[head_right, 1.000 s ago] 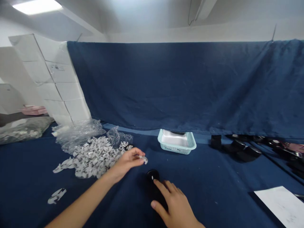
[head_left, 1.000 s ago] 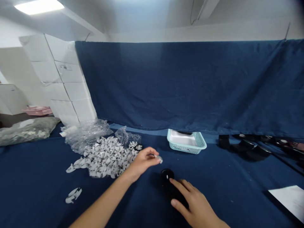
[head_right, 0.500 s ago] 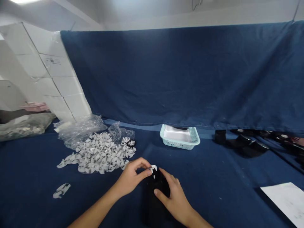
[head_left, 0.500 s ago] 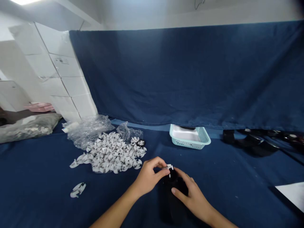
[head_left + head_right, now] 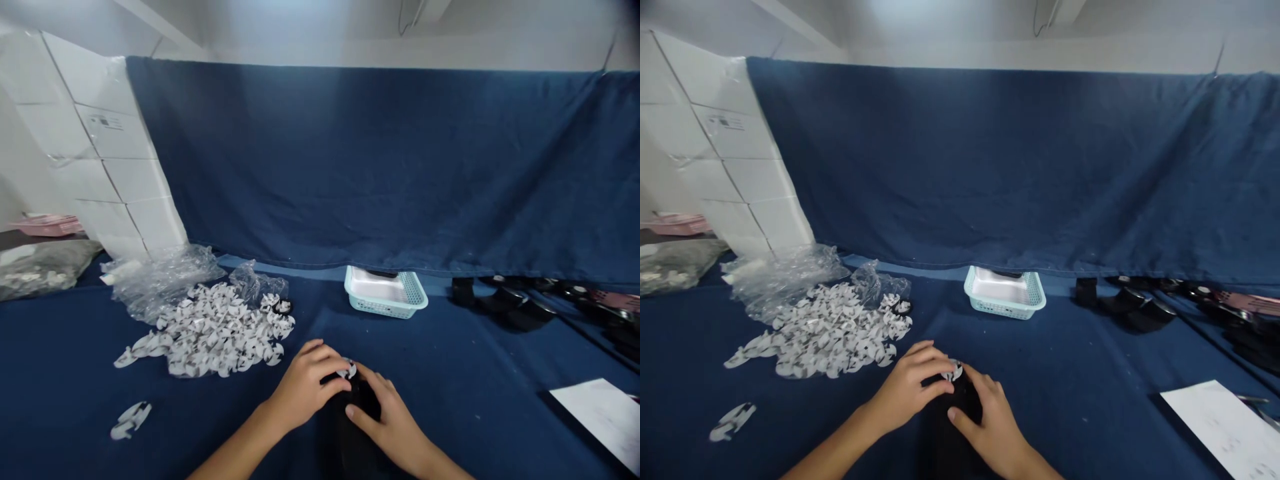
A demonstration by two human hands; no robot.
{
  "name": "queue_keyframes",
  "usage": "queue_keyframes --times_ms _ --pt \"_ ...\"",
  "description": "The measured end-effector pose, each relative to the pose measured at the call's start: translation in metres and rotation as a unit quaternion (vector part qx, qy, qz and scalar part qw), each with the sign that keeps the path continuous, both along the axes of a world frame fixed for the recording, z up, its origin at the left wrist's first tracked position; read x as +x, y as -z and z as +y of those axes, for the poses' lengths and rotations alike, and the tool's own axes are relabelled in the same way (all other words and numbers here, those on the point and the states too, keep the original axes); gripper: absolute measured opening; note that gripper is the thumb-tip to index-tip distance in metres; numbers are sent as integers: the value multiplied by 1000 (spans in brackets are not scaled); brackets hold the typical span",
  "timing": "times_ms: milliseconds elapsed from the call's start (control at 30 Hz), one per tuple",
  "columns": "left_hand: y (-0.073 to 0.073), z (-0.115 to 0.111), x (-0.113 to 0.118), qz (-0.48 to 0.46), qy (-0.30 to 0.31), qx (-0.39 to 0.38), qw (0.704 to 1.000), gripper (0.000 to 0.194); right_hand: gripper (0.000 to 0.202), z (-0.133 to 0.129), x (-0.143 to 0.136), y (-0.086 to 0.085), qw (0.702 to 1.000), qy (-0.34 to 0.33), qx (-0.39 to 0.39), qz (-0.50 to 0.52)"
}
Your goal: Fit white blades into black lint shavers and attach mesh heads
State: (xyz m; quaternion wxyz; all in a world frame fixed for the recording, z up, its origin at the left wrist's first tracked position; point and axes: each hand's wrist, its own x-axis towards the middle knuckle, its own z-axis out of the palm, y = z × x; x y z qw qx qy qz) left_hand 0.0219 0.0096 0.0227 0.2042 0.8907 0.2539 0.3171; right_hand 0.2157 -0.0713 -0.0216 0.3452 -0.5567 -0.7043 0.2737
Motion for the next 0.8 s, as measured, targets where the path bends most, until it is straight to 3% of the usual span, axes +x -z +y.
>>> queue_keyframes --times_ms 200,333,533,800 --pt "-14 1 -4 52 0 14 999 16 60 0 -1 -2 1000 -1 0 -8" --pt "-38 1 -6 125 43 2 991 15 60 -1 -1 -1 1000 11 2 -9" --pt "-73 13 6 231 99 47 967 23 60 -2 -1 -4 1000 15 15 -18" --pt "-83 28 39 323 105 63 939 22 63 -3 0 -1 999 3 11 -53"
